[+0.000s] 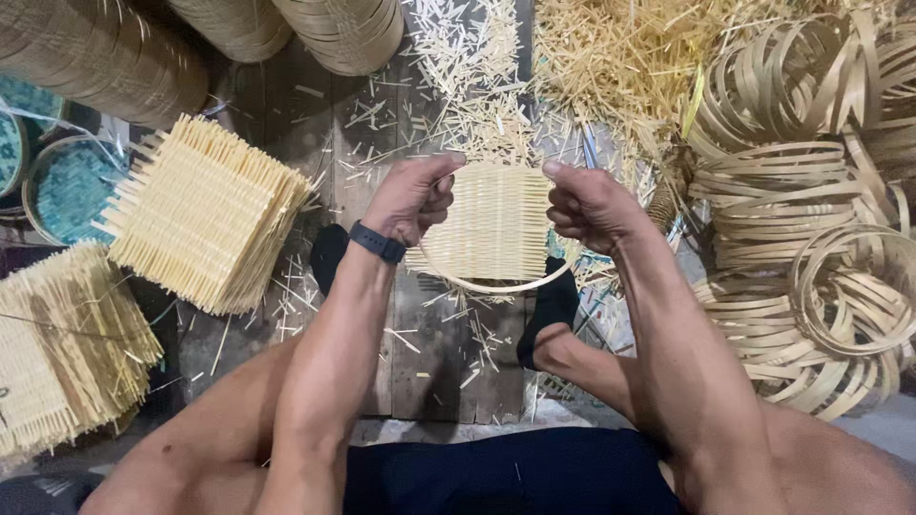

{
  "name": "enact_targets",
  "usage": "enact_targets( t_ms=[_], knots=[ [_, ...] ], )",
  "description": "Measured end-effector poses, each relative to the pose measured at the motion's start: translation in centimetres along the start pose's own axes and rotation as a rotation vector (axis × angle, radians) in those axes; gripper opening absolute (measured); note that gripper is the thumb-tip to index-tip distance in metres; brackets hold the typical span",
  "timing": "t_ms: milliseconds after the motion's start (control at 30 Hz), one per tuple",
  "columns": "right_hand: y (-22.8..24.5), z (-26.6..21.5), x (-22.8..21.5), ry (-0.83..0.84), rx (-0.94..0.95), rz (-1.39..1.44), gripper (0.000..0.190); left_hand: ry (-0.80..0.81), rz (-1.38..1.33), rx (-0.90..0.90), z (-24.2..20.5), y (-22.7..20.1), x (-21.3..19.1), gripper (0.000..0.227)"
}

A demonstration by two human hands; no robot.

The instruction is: The person sits on the floor and repeatedly places a circular bamboo frame over a square woven bamboo mat. Using shears, the person trims the excess mat material around the frame's edge, then removes the frame and stacks the finished circular mat. The process is repeated with new mats from a nearby stack.

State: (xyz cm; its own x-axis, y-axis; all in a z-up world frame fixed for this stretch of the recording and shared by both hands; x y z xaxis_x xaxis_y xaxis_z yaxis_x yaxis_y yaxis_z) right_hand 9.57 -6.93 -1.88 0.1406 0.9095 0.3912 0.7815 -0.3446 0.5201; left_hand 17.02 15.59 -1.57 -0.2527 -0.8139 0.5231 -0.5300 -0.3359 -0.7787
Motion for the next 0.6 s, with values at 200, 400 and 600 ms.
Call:
enact_targets(
  t_ms=[200, 400, 600],
  knots=[
    [-1.3, 1.0, 1.0, 0.069, -0.137, 0.261, 0.049, -0.167, -0.189, 0.015, 0.3, 1.3, -2.7, 0.038],
    [-2.7, 3.0, -0.8, 0.014, -0.165, 0.316, 0.037, -0.091, -0.299, -0.043, 0.3, 3.1, -3.3, 0.034],
    [-3.6, 4.3, -3.2, -0.1, -0.166, 0.078, 0.032, -0.288, -0.189, 0.034, 1.2, 5.3, -6.1, 0.034]
  ],
)
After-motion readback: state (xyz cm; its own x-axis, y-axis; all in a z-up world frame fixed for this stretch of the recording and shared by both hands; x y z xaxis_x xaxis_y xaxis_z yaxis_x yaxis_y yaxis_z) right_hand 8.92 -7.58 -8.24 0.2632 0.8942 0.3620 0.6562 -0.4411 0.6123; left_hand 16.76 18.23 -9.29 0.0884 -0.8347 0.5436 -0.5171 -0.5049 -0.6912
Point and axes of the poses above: each hand's wrist, its own z-axis towards the middle knuckle, its own x-axis out of the palm, y = z × x, the point moved 7 cm from there along z, towards the middle knuckle, and after that the axes turned 14 degrees about x, right-handed, at the moved point
